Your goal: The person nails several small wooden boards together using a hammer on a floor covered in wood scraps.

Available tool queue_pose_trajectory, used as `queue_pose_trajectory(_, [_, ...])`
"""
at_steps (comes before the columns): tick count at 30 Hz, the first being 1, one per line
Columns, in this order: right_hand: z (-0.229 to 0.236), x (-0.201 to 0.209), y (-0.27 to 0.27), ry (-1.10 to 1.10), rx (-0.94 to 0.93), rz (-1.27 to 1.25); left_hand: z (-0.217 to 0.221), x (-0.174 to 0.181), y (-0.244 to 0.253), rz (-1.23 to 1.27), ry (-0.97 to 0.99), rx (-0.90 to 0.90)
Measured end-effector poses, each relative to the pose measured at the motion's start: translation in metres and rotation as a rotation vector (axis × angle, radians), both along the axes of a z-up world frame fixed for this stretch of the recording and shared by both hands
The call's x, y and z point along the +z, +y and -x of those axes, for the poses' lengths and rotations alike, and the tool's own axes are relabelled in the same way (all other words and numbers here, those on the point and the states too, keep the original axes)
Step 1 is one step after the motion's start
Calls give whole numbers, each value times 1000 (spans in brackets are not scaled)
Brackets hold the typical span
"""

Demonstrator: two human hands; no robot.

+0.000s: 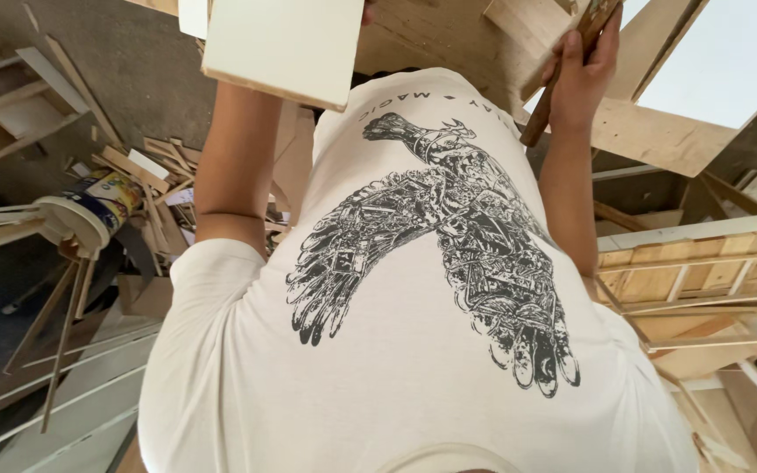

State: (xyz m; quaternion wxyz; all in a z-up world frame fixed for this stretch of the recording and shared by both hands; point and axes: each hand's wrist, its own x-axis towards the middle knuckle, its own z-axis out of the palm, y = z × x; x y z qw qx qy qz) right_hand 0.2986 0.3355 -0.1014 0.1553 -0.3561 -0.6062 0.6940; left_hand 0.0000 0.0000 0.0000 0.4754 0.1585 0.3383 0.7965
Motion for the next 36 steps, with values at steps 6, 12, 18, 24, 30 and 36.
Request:
queue_pose_trajectory(6, [-6,-8,-3,21,40,13,-12,15,10,-27,-59,-27])
queue_pose_trajectory(12, [-14,-19,-6,-21,47,63,9,15,7,0,-72,-68])
queue_pose_trajectory(18, [15,13,-12,28,95,-96,31,32,14,-65,-30,-91])
queue_pose_trajectory(24, [69,52,-13,164,133,25,30,24,21,-45,72,-101])
queue_pose_trajectory(30, [121,69,-26,318,152,433,47,-51,-10,166,287,-121])
queue_pose_trajectory(36, [147,63,-53,252,93,496,26,-59,-7,215,400,-142])
